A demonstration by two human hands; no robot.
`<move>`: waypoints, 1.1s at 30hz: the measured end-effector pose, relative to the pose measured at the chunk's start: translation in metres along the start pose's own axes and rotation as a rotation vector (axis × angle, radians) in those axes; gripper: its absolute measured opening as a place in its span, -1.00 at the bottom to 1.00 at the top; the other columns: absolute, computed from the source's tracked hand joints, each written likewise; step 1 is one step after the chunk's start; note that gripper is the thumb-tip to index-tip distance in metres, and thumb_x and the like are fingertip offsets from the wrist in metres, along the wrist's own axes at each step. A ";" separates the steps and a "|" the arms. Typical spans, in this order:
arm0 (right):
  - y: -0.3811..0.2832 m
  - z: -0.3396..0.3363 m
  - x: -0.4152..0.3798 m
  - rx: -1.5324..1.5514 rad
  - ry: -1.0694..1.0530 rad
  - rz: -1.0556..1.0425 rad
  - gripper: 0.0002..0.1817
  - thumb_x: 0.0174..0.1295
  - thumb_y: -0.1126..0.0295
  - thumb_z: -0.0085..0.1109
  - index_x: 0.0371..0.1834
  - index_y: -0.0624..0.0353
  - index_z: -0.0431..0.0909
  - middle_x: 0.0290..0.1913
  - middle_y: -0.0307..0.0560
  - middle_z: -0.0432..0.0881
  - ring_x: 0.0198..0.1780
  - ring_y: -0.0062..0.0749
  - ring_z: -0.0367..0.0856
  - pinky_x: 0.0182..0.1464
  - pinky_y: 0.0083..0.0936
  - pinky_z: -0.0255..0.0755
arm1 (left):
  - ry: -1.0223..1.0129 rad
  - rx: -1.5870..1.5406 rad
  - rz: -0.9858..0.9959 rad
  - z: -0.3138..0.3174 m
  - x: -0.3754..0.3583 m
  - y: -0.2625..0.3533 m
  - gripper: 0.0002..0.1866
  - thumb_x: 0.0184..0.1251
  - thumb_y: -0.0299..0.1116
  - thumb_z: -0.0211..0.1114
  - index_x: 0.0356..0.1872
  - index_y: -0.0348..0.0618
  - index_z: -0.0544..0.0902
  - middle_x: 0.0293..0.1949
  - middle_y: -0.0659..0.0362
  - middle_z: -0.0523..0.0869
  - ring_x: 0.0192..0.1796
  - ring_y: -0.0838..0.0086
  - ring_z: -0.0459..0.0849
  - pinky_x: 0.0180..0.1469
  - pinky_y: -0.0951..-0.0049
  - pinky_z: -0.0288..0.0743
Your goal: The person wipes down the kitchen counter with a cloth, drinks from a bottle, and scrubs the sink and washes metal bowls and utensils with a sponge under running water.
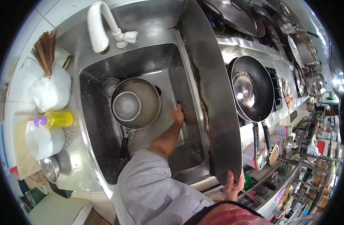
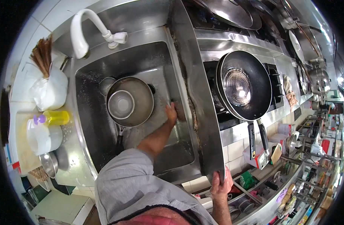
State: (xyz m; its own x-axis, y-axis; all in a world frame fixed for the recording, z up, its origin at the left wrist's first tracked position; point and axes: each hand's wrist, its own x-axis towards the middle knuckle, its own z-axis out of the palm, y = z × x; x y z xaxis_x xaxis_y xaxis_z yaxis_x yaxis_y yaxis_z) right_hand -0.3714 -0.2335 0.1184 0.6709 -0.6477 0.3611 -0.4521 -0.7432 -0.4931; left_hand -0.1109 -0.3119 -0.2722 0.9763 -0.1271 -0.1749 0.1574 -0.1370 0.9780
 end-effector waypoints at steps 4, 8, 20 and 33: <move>-0.009 -0.001 0.011 0.100 -0.021 0.084 -0.68 0.06 0.62 0.06 -0.07 0.41 0.37 -0.24 0.25 0.54 -0.28 0.04 0.55 -0.18 -0.23 0.43 | -0.202 -0.139 -0.218 0.017 0.069 0.095 -0.51 0.29 -0.14 0.02 0.05 -0.38 0.38 -0.02 -0.18 0.46 0.04 0.05 0.41 0.13 0.17 0.21; -0.012 0.001 0.013 0.059 0.001 0.075 -0.74 0.09 0.59 0.06 -0.14 0.46 0.41 -0.26 0.22 0.54 -0.26 0.04 0.54 -0.18 -0.27 0.41 | -0.211 -0.338 0.143 0.035 0.136 0.207 -0.54 0.33 -0.15 0.00 0.08 -0.31 0.36 0.02 -0.07 0.43 0.10 0.11 0.38 0.15 0.22 0.21; -0.013 -0.001 0.013 0.116 -0.020 0.098 -0.69 0.09 0.61 0.06 -0.08 0.48 0.37 -0.20 0.23 0.53 -0.25 0.02 0.53 -0.18 -0.28 0.41 | -0.324 -0.361 -0.329 0.001 0.040 0.161 -0.53 0.38 -0.20 -0.13 0.23 -0.20 0.22 0.15 0.02 0.37 0.17 0.24 0.34 0.21 0.31 0.16; -0.011 0.001 0.014 0.177 -0.020 0.104 -0.71 0.11 0.59 0.04 -0.08 0.48 0.40 -0.18 0.25 0.53 -0.20 0.07 0.53 -0.12 -0.24 0.40 | -0.332 0.083 -1.023 -0.054 -0.139 -0.005 -0.52 0.36 -0.10 -0.15 0.06 -0.34 0.32 -0.02 -0.14 0.45 0.03 0.12 0.44 0.02 0.13 0.28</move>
State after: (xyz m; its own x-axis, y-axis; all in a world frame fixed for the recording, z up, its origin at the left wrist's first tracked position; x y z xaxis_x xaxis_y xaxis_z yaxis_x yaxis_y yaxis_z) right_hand -0.3559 -0.2340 0.1280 0.6381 -0.7147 0.2864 -0.4103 -0.6304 -0.6589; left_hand -0.2395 -0.2408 -0.2469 0.2964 -0.1733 -0.9392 0.8531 -0.3940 0.3420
